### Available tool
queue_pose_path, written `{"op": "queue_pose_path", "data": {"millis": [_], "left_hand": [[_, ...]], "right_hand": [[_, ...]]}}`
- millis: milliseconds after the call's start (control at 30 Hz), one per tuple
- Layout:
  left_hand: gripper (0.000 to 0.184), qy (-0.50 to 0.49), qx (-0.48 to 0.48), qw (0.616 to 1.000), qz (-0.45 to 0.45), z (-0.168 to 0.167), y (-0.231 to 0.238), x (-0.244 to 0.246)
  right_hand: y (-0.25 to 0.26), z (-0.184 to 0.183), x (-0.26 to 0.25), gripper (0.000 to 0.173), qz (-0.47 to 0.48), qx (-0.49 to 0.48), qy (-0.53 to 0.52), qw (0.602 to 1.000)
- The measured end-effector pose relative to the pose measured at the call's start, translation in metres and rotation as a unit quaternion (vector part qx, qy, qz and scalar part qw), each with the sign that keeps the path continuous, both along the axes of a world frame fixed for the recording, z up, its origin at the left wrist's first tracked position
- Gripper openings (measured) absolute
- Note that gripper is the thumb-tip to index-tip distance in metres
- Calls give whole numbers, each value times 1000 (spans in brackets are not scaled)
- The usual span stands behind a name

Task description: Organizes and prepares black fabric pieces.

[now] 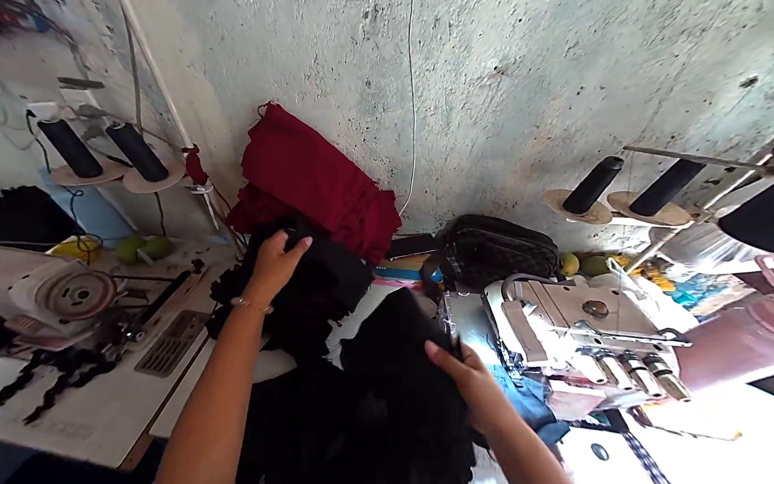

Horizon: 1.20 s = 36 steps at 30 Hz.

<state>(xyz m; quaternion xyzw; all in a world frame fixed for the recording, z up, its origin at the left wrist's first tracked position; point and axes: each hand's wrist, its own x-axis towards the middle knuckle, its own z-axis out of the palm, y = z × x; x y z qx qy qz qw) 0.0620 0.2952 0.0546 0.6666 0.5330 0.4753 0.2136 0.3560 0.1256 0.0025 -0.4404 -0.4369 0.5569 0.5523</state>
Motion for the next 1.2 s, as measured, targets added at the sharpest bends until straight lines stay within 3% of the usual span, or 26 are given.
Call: {"op": "queue_pose_path", "data": {"millis": [100,233,367,567,667,867,1100,1200], "left_hand": [[23,-48,-15,997,-61,26,-64,-14],[8,-33,-14,999,-27,27,-140,-46],[9,26,-10,999,-28,18,-201,-68],[14,-40,-20,994,-96,1,-259,-91],[17,-87,-18,986,-141,-3,-267,-86],[19,-236,-55,959,-146,-20,-261,-61],[24,-236,-57,921,-306,-26,-237,-15],[22,-278,-108,897,-326,-29,-220,4]], "right_hand": [[-19,28,20,13,-103,41,15,994],[-36,52,37,23,-192,160,-33,968],[-35,50,40,22,-175,245,-86,950],[-24,30,34,14,-104,242,-149,953],[-19,22,31,10,-90,252,-169,948],[-20,20,15,16,-50,249,-191,948],[-27,-2,-21,25,63,268,-209,939],[-33,-8,-33,24,101,270,-177,941]]}}
